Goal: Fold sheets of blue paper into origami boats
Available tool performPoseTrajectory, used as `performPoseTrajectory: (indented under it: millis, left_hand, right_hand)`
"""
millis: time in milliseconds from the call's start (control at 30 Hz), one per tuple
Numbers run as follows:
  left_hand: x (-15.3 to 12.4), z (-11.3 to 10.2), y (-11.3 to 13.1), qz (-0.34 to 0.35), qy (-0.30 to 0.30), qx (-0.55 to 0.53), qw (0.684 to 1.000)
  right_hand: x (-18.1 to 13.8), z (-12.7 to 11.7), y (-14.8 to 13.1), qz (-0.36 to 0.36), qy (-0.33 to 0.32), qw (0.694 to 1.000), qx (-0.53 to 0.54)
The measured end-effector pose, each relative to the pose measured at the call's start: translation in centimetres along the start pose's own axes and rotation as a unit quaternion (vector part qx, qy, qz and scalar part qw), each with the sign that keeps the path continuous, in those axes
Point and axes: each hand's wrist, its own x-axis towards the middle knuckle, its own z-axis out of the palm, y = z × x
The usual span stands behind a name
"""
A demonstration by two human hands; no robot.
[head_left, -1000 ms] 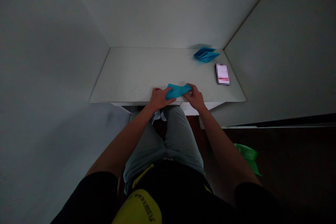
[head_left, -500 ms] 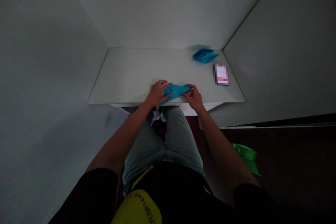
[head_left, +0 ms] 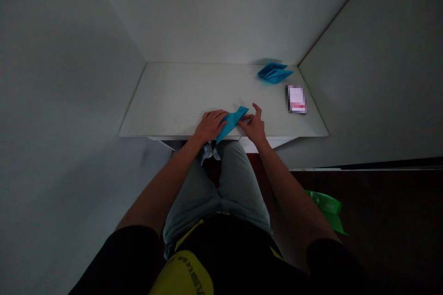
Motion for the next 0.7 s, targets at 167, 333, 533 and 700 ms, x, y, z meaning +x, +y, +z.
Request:
performPoseTrajectory:
  millis: [167, 333, 533, 700]
  left_hand:
    - [0.1, 0.0, -0.1, 0.006, -0.007, -0.004, 1.000]
    - [0.3, 0.4, -0.6, 0.018, 0.022, -0.052, 0.998]
    - [0.2, 1.2, -1.7, 0.004, 0.077, -0.174, 0.982]
    - [0.1, 1.5, -2.5, 0.015, 0.137, -0.219, 0.966]
  right_hand:
    - [0.0, 0.5, -0.4, 0.009, 0.016, 1.000, 0.020]
    - [0.0, 2.5, -1.3, 0.025, 0.020, 0.991, 0.132]
    - [0.8, 4.6, -2.0, 0.001, 0.000, 0.995, 0.103]
    - [2.2, 4.2, -2.2, -0.042, 0.055, 0.983, 0.171]
